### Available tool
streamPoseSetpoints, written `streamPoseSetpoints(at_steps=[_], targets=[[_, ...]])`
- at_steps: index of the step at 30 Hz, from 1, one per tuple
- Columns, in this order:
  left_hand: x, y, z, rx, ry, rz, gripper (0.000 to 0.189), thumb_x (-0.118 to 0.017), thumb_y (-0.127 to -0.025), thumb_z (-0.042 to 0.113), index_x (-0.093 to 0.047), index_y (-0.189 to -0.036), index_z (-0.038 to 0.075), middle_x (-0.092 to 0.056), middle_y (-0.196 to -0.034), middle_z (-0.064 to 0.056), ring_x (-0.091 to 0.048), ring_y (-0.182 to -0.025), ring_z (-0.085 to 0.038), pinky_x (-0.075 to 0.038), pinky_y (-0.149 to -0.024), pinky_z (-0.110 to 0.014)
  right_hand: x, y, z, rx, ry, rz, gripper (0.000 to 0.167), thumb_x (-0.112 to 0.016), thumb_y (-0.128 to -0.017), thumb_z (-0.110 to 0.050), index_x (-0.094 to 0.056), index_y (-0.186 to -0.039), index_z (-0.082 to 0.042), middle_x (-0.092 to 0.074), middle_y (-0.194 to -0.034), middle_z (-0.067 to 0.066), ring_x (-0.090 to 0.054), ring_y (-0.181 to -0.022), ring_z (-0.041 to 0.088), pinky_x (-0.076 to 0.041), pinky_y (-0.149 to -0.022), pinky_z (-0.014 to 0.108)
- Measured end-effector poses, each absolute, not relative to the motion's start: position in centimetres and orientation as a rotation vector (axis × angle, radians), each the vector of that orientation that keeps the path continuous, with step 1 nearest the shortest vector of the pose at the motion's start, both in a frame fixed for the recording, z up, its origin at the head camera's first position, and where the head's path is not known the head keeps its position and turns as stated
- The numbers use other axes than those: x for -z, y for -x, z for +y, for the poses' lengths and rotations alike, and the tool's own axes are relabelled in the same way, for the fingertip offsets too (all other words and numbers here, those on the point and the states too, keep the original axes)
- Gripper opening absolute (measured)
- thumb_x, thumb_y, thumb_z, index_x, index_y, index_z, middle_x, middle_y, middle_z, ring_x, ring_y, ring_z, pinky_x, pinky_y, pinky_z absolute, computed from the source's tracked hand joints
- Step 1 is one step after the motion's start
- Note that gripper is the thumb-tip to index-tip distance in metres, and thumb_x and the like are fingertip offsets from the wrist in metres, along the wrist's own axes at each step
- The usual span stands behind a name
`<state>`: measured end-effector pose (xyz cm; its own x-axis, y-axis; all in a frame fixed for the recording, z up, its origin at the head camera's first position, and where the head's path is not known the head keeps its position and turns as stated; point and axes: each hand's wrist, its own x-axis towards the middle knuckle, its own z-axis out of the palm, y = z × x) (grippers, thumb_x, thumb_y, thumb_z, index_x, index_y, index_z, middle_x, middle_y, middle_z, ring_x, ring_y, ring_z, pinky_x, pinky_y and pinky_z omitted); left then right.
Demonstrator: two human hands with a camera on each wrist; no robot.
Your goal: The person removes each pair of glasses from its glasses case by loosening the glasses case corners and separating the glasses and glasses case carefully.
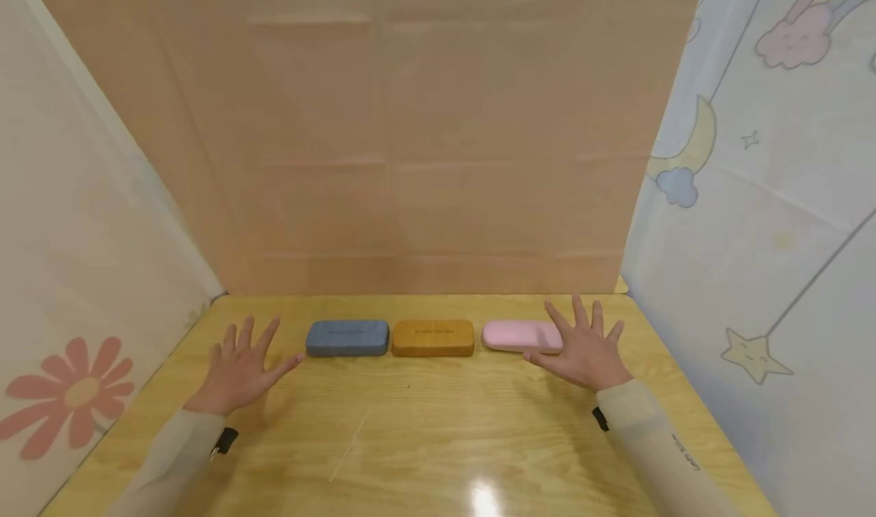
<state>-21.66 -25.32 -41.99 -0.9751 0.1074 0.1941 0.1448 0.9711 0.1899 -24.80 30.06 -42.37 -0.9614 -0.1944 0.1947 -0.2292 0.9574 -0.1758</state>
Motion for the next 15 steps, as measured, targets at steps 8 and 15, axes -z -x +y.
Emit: streamPoseSetpoints(at_steps=[8, 15], targets=[[43.0, 22.8, -25.5, 0.618, 0.367, -3.076, 0.073, -0.061, -0.099, 0.040, -0.039, -0.147, -0.010, -0.050, -0.140, -0.033, -0.048, -0.125, -0.054, -0.044, -0.097, -0.064, 42.2, 24.2, 29.8, -0.297, -0.421, -2.899, 0.089, -0.068, -0.088, -0.058, -0.038, -0.153, -0.005, -0.048, -0.138, 0.036, -0.048, -0.121, 0.059, -0.046, -0.080, 0.073], [44.6, 26.1, -25.0, 0.976, 0.302, -3.084, 0.080, -0.067, -0.096, 0.029, -0.025, -0.153, -0.008, -0.038, -0.149, -0.035, -0.049, -0.127, -0.051, -0.045, -0.098, -0.061, 42.1, 23.3, 28.1, -0.453, -0.478, -2.954, 0.075, -0.070, -0.090, -0.047, -0.047, -0.147, -0.004, -0.058, -0.134, 0.026, -0.061, -0.112, 0.044, -0.053, -0.068, 0.059]])
